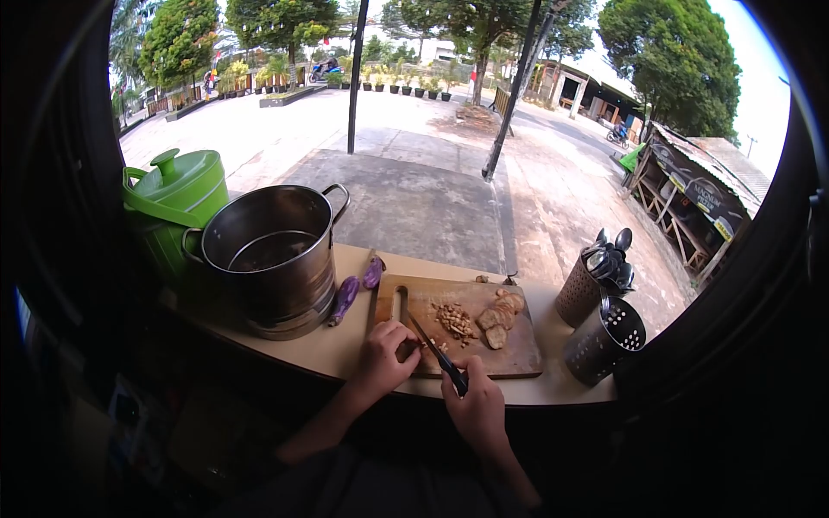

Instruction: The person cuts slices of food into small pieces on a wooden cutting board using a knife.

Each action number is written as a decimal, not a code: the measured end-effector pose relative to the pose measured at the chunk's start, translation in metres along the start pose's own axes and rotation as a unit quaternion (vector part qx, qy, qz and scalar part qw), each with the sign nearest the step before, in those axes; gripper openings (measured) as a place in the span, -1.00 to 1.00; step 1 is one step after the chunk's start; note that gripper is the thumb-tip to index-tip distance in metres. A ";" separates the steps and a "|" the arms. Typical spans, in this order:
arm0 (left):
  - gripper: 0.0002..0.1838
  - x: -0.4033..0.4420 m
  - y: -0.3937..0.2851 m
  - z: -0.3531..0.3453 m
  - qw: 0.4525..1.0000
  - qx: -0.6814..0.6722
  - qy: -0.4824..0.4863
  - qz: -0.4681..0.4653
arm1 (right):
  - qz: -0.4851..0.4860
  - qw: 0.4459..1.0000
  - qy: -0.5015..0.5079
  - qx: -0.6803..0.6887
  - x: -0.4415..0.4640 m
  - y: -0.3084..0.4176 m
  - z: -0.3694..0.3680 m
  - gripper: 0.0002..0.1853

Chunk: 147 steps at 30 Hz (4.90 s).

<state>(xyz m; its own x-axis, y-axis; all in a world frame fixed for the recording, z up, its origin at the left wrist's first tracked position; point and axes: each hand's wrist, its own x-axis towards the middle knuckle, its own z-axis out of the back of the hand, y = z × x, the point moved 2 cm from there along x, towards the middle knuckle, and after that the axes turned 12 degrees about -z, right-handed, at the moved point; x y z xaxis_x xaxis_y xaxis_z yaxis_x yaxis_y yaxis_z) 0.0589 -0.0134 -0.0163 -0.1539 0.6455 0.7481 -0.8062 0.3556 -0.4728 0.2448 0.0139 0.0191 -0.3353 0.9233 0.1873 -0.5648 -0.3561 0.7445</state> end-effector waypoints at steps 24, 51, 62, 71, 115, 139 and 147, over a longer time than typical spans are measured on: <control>-0.82 0.000 0.001 0.001 1.000 0.004 -0.014 -0.013 | 0.006 1.000 0.001 -0.007 -0.001 0.007 -0.002 -0.78; -0.90 0.001 -0.002 0.003 1.000 -0.002 0.031 0.004 | 0.024 0.999 -0.034 0.013 0.007 -0.010 -0.003 -0.80; -0.73 0.018 -0.016 0.002 0.999 -0.010 0.037 -0.013 | 0.076 0.992 -0.097 -0.014 0.013 -0.025 0.018 -0.76; -0.64 0.030 -0.017 -0.019 0.951 0.124 0.187 -0.215 | 0.139 0.982 -0.104 -0.076 0.014 -0.029 0.027 -0.71; -0.65 0.065 0.025 -0.004 0.960 -0.148 0.151 -0.181 | 0.005 1.000 -0.029 -0.002 0.006 -0.030 0.033 -0.72; -0.85 0.060 0.028 -0.015 0.963 -0.115 0.164 -0.179 | 0.098 0.982 -0.160 0.024 0.029 -0.066 0.022 -0.74; -0.73 0.063 0.034 -0.014 0.970 -0.117 0.160 -0.138 | 0.046 0.988 -0.090 0.119 0.029 -0.072 0.022 -0.76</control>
<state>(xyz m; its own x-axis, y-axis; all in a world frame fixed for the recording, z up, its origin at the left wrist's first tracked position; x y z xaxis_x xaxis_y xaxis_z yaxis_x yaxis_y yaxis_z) 0.0301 0.0489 0.0078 0.2648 0.6669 0.6965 -0.6338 0.6647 -0.3955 0.2924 0.0696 -0.0151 -0.2247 0.9068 0.3566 -0.3384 -0.4158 0.8441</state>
